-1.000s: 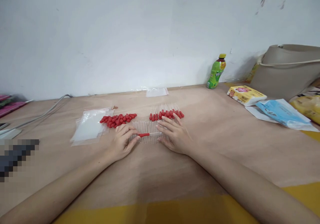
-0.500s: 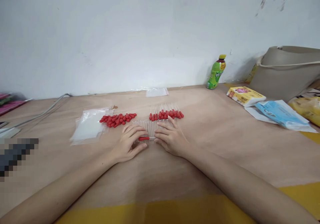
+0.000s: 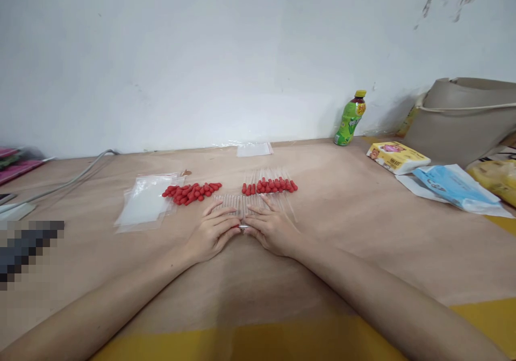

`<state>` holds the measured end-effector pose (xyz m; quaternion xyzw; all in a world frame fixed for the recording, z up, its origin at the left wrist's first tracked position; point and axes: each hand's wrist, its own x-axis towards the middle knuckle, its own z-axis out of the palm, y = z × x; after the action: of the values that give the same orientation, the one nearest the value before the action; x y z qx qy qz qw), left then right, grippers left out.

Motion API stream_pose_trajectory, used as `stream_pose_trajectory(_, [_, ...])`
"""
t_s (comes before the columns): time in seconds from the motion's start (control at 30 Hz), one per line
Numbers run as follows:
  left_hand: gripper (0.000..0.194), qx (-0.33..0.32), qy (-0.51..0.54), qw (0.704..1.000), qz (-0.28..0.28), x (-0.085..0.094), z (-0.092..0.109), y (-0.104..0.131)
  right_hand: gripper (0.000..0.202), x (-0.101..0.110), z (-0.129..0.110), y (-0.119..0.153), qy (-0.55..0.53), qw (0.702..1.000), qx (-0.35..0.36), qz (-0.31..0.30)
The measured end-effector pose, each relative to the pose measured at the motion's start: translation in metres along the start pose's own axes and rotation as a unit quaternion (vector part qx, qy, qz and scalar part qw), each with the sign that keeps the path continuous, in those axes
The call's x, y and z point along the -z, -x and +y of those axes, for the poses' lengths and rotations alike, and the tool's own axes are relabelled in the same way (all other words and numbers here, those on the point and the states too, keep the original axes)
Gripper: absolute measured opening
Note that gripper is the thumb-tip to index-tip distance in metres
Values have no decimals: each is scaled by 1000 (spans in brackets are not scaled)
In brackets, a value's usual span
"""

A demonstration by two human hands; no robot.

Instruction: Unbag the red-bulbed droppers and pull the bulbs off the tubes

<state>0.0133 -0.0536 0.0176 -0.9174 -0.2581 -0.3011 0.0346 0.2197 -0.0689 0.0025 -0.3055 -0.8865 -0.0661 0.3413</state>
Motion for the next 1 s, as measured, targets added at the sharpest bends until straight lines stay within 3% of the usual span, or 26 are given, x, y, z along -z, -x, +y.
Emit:
stream_pose_trajectory(0.27, [16,-44,-14,999,-11,3,4,0,21,4,-3,-1,3,998,64,26])
stream_pose_trajectory(1.0, [16,-58,15,998,-29,11,2,9,29,11,1,10,27,987,145,71])
